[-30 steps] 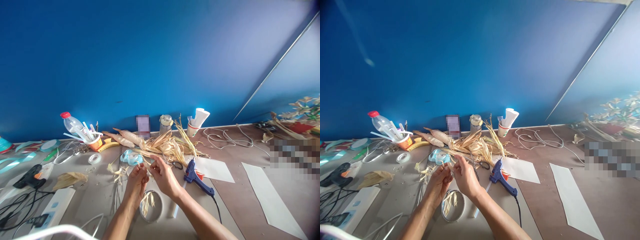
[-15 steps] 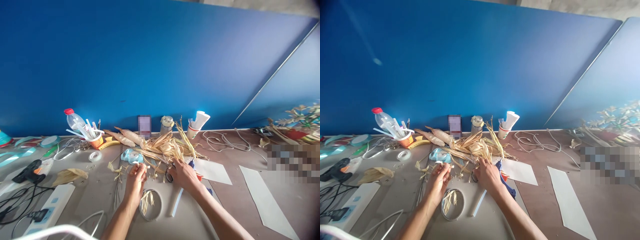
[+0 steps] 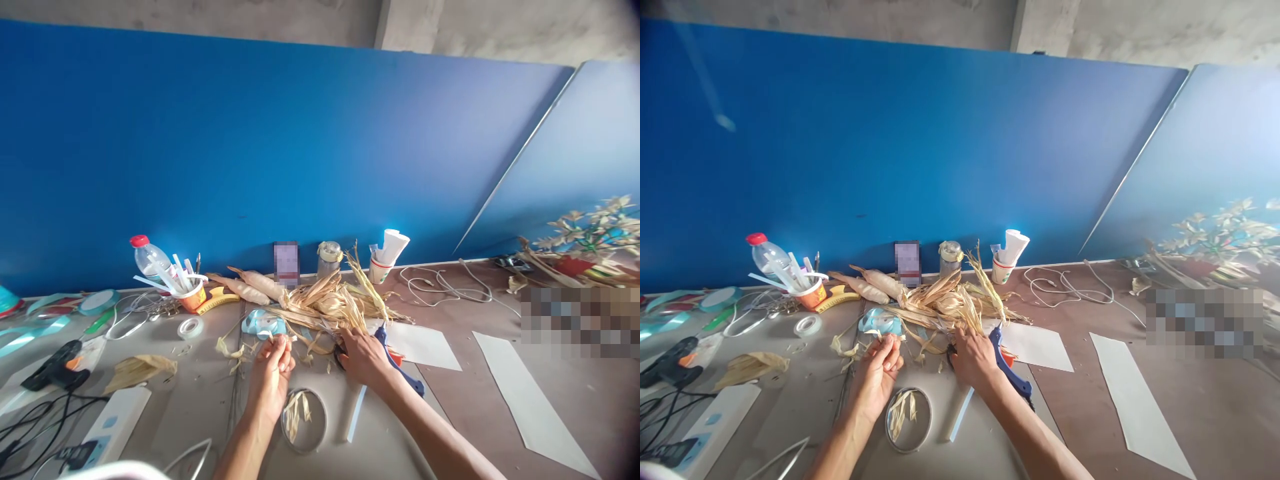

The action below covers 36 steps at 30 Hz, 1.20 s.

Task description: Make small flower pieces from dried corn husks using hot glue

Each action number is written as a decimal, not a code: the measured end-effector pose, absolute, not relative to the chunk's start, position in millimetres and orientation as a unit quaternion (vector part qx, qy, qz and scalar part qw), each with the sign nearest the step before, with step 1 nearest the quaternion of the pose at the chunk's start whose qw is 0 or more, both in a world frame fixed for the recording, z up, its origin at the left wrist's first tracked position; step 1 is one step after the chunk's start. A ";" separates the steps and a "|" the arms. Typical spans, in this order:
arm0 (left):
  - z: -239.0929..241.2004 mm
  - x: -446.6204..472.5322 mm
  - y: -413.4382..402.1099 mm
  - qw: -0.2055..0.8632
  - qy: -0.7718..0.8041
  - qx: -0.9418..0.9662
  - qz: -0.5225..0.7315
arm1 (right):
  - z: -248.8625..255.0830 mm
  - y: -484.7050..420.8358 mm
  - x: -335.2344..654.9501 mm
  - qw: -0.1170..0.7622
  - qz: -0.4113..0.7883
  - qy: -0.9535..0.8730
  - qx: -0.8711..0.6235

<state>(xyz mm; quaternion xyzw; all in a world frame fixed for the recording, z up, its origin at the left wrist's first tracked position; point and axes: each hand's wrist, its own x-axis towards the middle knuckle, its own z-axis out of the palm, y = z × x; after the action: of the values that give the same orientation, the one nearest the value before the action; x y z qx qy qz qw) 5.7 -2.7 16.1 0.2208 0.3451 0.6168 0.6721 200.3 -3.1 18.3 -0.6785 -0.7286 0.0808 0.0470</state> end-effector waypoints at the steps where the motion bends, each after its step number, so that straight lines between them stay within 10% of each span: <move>1: 16.5 5.2 -2.6 0.675 0.341 0.215 0.618 | 17.4 -5.4 202.8 0.066 0.093 -0.727 -0.677; 9: 16.8 4.4 -4.0 0.699 0.325 0.181 0.611 | 16.6 -40.1 206.4 0.426 0.468 -0.549 -0.546; 15: 13.7 3.7 -1.9 0.710 0.298 0.156 0.619 | 29.6 -45.5 177.0 0.512 0.708 -0.368 -0.318; 36: 15.6 5.2 -2.1 0.752 0.264 0.112 0.594 | 18.9 -48.3 148.7 0.376 0.384 -0.683 -0.495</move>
<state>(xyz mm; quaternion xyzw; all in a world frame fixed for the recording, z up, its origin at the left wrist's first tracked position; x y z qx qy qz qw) 5.2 -2.1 15.6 0.1125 0.2640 0.5938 0.7517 148.7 -48.3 18.9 -0.4945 -0.6829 0.3841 0.3761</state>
